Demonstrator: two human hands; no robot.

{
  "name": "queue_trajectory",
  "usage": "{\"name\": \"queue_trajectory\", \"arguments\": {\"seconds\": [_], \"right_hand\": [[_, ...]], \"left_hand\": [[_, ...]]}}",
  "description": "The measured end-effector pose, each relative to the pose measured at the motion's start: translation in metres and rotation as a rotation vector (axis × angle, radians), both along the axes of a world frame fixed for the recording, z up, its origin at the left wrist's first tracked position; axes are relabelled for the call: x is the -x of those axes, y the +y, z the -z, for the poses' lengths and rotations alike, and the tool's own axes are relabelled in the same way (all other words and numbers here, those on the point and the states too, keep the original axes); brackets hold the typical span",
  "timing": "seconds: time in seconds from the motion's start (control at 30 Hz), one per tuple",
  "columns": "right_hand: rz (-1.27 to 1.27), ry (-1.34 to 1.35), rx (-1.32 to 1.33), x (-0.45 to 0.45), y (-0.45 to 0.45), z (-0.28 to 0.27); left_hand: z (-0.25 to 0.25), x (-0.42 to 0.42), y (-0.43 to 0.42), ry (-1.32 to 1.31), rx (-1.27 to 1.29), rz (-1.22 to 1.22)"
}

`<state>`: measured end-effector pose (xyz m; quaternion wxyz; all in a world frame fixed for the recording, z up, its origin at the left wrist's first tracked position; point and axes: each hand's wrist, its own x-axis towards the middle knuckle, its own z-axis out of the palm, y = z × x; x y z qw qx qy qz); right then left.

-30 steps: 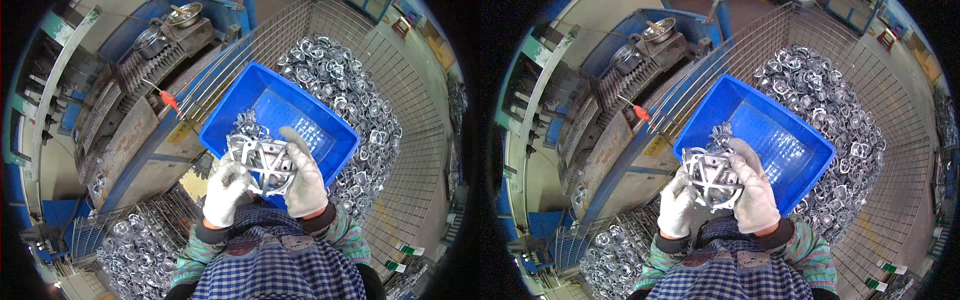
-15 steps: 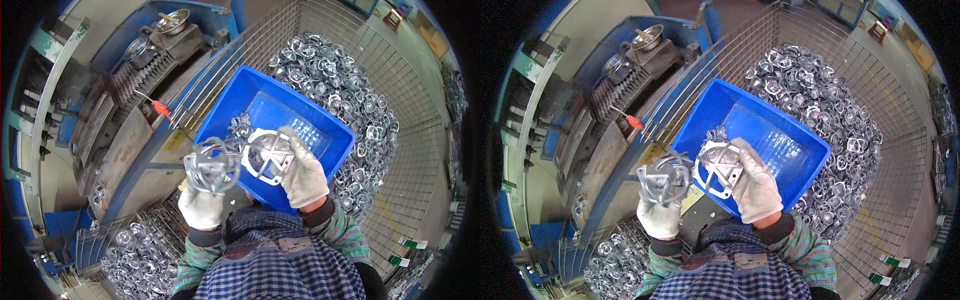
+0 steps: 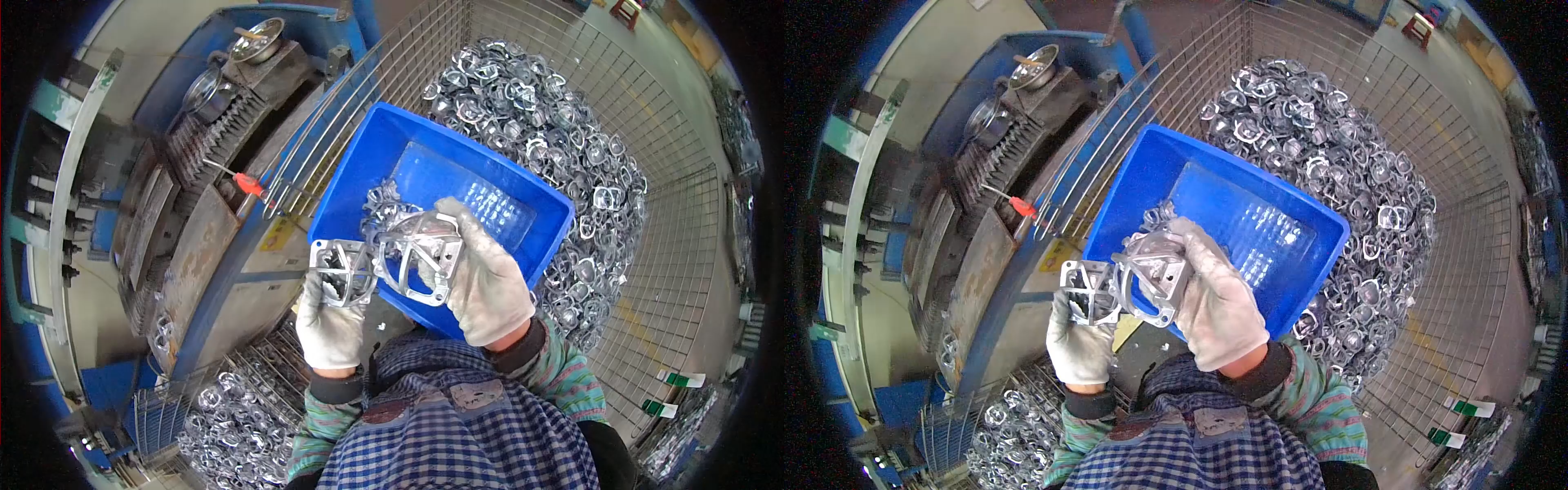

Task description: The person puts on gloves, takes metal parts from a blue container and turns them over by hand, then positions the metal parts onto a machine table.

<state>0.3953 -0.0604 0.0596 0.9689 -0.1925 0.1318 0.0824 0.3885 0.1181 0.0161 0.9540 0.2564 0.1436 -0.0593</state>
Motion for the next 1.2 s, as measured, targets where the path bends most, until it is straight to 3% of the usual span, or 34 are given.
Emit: {"name": "queue_trajectory", "arguments": {"seconds": [0.1, 0.23, 0.3, 0.33, 0.5, 0.6, 0.73, 0.9, 1.03, 1.1, 1.17, 1.2], "right_hand": [[0.015, -0.017, -0.069, -0.001, -0.005, 0.012], [0.084, 0.068, 0.302, -0.005, 0.002, 0.065], [-0.128, -0.034, 0.358, 0.004, 0.003, 0.086], [-0.262, 0.015, 0.408, 0.007, 0.004, 0.092], [-0.175, 0.012, 0.123, 0.025, -0.011, 0.109], [-0.221, -0.184, -0.140, 0.032, -0.033, 0.122], [-0.267, -0.247, -0.113, 0.043, -0.048, 0.138], [-0.230, -0.131, -0.124, 0.057, -0.048, 0.156], [-0.283, -0.191, -0.010, 0.062, -0.051, 0.172], [-0.335, -0.195, 0.143, 0.066, -0.059, 0.169], [-0.291, -0.213, 0.093, 0.076, -0.069, 0.161], [-0.284, -0.149, 0.137, 0.083, -0.080, 0.151]], "left_hand": [[0.002, 0.001, 0.000, -0.022, -0.062, -0.038], [0.001, 0.003, -0.004, -0.056, -0.179, -0.067], [-0.005, 0.002, -0.018, 0.037, -0.169, 0.062], [0.000, 0.002, -0.023, 0.075, -0.280, 0.081], [0.033, 0.005, -0.045, -0.093, -0.986, 0.157], [0.038, 0.009, -0.069, -0.204, -1.011, 0.147], [0.032, 0.007, -0.086, -0.088, -0.707, 0.363], [0.034, 0.003, -0.093, 0.035, -0.537, 0.460], [0.043, 0.000, -0.087, -0.014, -0.596, 0.518], [0.044, -0.002, -0.085, -0.195, -0.797, 0.709], [0.042, 0.001, -0.095, -0.291, -0.913, 0.752], [0.049, 0.003, -0.096, -0.521, -1.048, 0.799]]}}
